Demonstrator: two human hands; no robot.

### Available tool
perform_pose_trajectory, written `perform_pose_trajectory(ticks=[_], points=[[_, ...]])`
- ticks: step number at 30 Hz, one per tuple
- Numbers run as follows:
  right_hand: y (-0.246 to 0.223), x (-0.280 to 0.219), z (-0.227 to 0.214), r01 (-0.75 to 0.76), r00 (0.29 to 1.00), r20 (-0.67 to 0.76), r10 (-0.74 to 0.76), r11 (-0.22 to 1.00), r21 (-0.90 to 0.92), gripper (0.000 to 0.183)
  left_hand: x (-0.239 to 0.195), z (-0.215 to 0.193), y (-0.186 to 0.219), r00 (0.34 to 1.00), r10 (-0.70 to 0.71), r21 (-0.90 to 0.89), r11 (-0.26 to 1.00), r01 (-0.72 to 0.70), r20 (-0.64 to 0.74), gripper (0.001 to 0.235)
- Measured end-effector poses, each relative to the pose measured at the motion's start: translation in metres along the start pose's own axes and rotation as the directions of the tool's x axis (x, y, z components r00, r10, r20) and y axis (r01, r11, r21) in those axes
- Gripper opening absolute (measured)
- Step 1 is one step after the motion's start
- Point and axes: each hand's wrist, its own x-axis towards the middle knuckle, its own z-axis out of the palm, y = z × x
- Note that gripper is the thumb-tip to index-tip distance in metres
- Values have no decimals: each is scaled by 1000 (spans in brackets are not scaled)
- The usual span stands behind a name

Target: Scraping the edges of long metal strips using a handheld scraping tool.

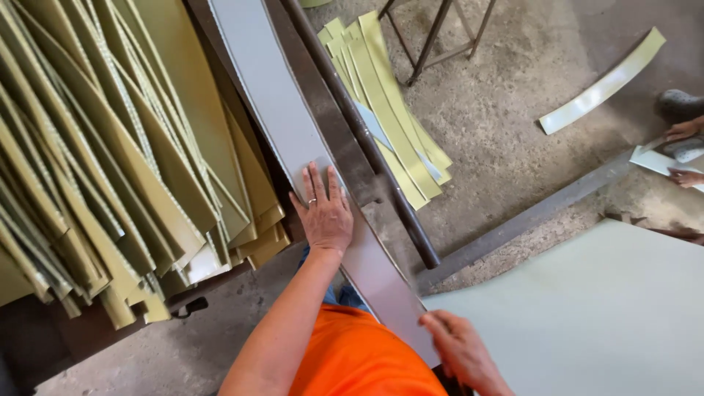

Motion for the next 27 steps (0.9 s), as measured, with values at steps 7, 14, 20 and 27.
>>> perform_pose_trajectory(ticks=[7, 14, 20, 27], points=[[46, -23, 12, -145, 972, -144, 185, 957, 250, 29, -7, 5, -6, 1000, 0, -2, 1000, 0, -10, 59], [34, -21, -15, -433, 879, -28, 477, 819, 376, 35, 0, 1, -5, 1000, 5, -58, 998, -5, -2, 58], [45, -19, 7, -24, 999, 33, 22, 998, 51, 28, -8, 6, -7, 999, -10, -3, 1000, 10, -40, 58], [35, 26, 4, -271, 912, -145, 385, 828, 490, 36, -6, 2, -8, 999, 9, -19, 1000, -10, -50, 59]])
